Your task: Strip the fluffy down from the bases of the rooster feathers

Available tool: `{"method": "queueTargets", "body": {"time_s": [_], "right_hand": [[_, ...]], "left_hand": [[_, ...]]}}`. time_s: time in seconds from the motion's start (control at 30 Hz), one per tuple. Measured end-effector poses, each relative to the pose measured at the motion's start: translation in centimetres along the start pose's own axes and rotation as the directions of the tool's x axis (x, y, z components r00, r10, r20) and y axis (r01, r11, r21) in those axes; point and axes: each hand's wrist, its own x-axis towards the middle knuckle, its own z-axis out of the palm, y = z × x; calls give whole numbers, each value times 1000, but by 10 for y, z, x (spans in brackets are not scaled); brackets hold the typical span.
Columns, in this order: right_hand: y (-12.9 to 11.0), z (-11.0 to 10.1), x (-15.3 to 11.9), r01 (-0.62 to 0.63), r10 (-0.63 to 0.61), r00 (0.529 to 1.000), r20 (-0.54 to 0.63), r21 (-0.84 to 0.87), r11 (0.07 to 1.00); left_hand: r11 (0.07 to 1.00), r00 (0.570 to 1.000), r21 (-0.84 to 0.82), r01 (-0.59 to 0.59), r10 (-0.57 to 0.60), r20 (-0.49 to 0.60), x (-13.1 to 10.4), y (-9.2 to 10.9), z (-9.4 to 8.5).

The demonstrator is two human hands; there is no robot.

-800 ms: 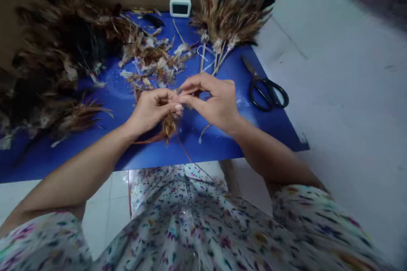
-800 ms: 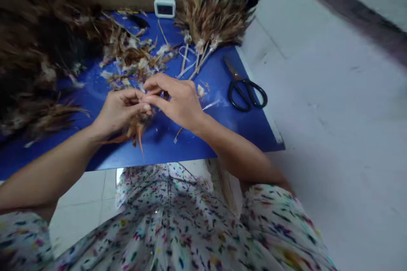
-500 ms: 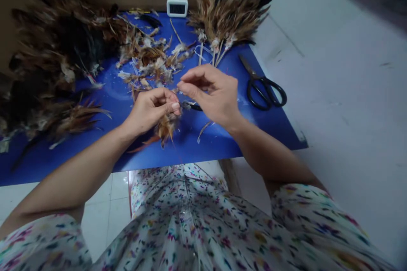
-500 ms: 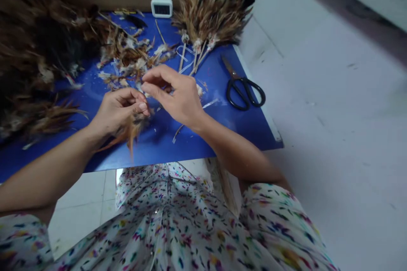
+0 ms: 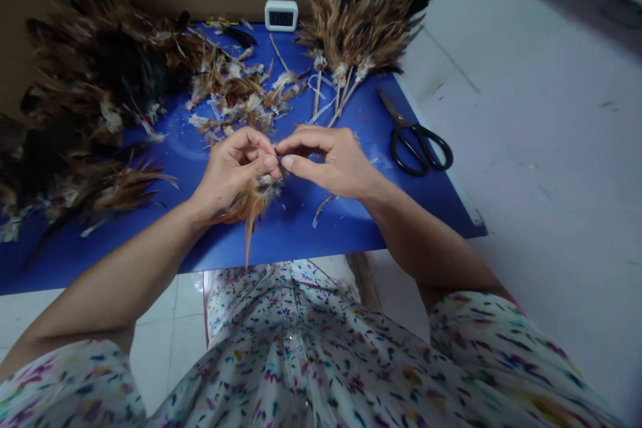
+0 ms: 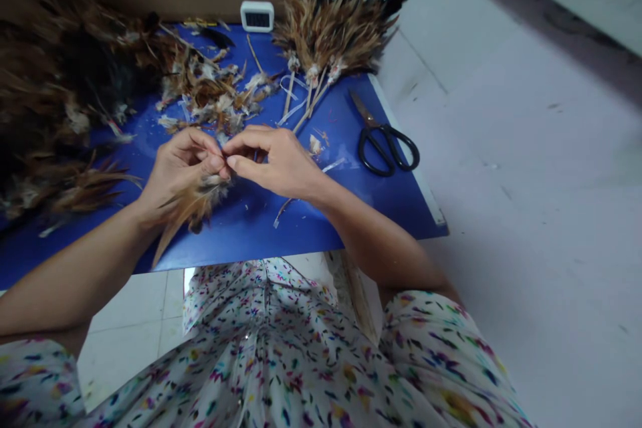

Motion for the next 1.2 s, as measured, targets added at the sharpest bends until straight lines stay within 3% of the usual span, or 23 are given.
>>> {"method": "queueTargets", "body": {"time_s": [0.53,0.83,1.2], "right_hand": [[-1,6,-2,-20,14,994,-106,-51,999],[1,8,-3,92,-112,986,-125,-157,983],[5,9,-3,146,-168,983,-77,-236,961]], "left_hand": [[1000,1000,-1,21,-21,20,1,-2,0],[998,999,-26,50,-51,-5,2,-7,-2],[993,994,-43,106,-107,-31,4,-3,0]]}}
